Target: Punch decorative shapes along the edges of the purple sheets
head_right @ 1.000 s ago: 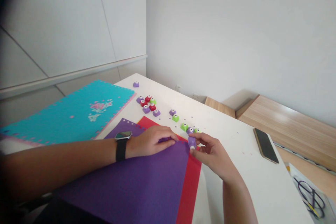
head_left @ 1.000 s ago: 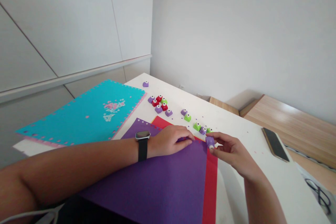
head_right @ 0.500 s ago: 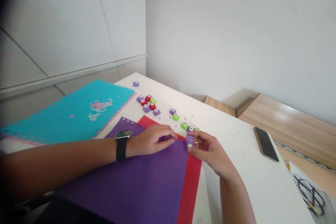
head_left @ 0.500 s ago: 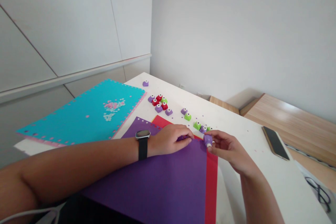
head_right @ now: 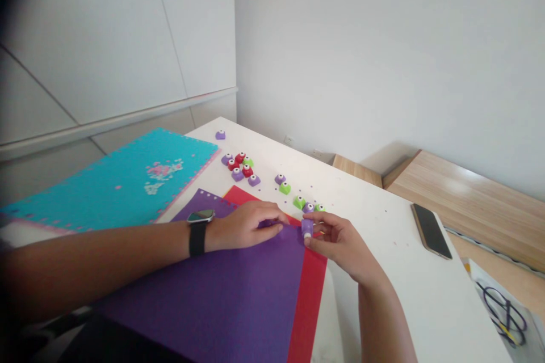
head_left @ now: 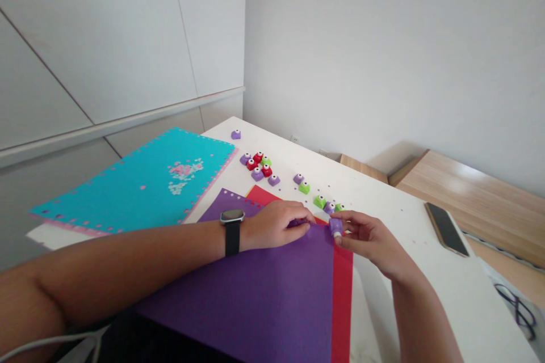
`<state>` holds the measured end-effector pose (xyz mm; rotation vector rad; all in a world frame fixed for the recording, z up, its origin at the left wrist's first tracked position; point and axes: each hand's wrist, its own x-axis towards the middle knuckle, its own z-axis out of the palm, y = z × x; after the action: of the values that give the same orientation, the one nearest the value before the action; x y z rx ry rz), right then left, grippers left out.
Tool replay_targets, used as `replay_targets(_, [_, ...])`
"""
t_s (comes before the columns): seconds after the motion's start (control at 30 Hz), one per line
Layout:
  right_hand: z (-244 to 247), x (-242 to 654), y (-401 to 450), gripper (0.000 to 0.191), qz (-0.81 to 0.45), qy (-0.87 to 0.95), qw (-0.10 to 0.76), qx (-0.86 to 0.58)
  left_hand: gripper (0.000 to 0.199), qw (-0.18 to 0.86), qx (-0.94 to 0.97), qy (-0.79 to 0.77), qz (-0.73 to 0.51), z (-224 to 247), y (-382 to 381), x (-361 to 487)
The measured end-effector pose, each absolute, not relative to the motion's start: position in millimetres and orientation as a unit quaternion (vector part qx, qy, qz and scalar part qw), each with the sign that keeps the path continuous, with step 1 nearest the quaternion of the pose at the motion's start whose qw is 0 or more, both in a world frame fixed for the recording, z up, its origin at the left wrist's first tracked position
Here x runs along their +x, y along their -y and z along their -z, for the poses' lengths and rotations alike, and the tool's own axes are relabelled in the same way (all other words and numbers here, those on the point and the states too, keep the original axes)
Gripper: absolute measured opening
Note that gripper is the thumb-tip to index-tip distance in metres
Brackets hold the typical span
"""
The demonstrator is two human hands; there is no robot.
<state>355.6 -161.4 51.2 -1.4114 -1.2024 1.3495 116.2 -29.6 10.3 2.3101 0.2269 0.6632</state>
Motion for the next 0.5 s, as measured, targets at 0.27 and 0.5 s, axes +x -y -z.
replay_targets(0.27, [-45.5, 356.2, 159.6, 0.049, -0.546, 0.478, 0.407, -0.554, 0.027, 0.403, 0.884, -0.077, -0.223, -12.5, 24.6, 123.1])
replay_targets(0.5, [-46.5, 351.0, 156.0, 0.044, -0.532, 0.495, 0.413, -0.548, 0.017, 0.422, 0.88, -0.089, -0.2, -12.9, 21.8, 133.6])
